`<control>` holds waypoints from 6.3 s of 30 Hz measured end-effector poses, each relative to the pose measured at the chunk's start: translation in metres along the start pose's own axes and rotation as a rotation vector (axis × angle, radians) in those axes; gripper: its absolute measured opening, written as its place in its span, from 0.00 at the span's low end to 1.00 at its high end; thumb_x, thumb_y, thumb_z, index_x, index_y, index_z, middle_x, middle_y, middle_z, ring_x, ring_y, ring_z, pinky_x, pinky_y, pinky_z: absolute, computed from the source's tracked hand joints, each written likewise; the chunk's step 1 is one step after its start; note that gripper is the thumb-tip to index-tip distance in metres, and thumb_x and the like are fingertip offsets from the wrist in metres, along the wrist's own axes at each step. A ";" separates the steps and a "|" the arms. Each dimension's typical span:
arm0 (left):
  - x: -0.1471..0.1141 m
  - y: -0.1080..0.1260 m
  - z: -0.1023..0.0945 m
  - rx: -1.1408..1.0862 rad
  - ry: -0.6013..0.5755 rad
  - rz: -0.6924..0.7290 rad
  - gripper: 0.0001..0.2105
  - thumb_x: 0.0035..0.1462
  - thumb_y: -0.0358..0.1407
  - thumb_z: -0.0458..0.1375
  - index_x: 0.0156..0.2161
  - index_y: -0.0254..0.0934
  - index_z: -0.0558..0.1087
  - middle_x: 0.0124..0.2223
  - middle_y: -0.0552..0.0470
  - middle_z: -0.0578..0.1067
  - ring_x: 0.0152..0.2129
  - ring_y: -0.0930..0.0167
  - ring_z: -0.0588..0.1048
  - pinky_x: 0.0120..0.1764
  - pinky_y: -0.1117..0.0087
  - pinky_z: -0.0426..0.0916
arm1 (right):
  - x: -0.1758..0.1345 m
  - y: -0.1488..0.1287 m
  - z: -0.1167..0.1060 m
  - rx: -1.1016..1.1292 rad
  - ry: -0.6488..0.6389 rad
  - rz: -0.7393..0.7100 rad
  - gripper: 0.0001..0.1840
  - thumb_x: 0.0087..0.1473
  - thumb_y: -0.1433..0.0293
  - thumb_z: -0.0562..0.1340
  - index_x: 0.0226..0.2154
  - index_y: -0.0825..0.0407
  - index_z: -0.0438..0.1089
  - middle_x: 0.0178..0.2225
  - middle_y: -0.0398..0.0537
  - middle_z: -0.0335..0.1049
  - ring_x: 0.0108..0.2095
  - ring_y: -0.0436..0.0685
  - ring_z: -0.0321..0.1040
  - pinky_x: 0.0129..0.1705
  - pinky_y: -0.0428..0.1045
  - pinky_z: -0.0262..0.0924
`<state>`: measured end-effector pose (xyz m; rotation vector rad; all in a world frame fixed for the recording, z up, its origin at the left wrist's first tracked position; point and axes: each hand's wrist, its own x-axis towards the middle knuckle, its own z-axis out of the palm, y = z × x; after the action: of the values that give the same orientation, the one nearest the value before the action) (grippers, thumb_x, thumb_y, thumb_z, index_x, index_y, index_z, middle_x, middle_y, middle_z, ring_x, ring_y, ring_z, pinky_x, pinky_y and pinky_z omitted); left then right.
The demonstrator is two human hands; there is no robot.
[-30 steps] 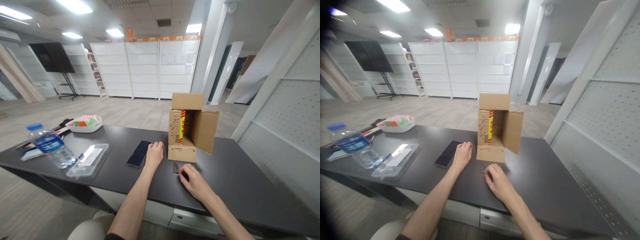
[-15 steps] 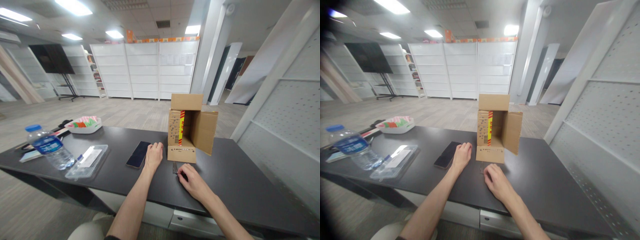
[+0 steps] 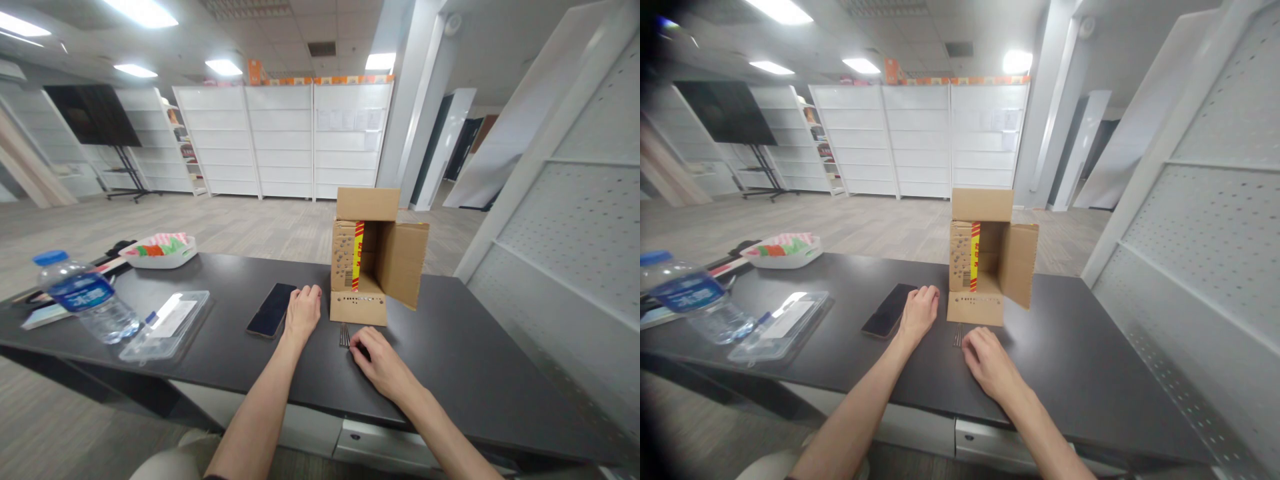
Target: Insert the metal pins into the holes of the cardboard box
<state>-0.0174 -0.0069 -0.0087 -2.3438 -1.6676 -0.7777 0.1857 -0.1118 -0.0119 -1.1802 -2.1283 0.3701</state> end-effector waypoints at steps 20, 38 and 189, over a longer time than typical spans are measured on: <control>0.000 0.000 0.001 -0.013 -0.002 -0.014 0.09 0.64 0.30 0.47 0.41 0.41 0.69 0.38 0.50 0.74 0.38 0.68 0.73 0.49 0.64 0.61 | 0.051 0.037 -0.021 -0.136 0.247 0.055 0.05 0.60 0.70 0.55 0.34 0.49 0.66 0.34 0.49 0.69 0.37 0.60 0.67 0.41 0.54 0.61; 0.000 0.000 -0.001 0.001 -0.015 -0.023 0.08 0.65 0.30 0.47 0.40 0.40 0.69 0.38 0.50 0.74 0.37 0.69 0.73 0.49 0.65 0.61 | 0.069 0.050 0.006 -0.404 0.386 0.182 0.05 0.58 0.71 0.56 0.32 0.51 0.68 0.33 0.48 0.68 0.36 0.59 0.64 0.38 0.52 0.51; 0.001 0.001 -0.002 0.018 -0.028 -0.010 0.08 0.64 0.30 0.48 0.41 0.40 0.69 0.38 0.50 0.74 0.39 0.68 0.73 0.48 0.64 0.61 | -0.010 0.003 -0.012 -0.058 -0.002 -0.010 0.11 0.61 0.76 0.56 0.42 0.49 0.71 0.37 0.49 0.72 0.40 0.59 0.68 0.42 0.54 0.63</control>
<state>-0.0170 -0.0074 -0.0068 -2.3466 -1.6919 -0.7315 0.1995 -0.1188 -0.0085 -1.2018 -2.1585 0.3068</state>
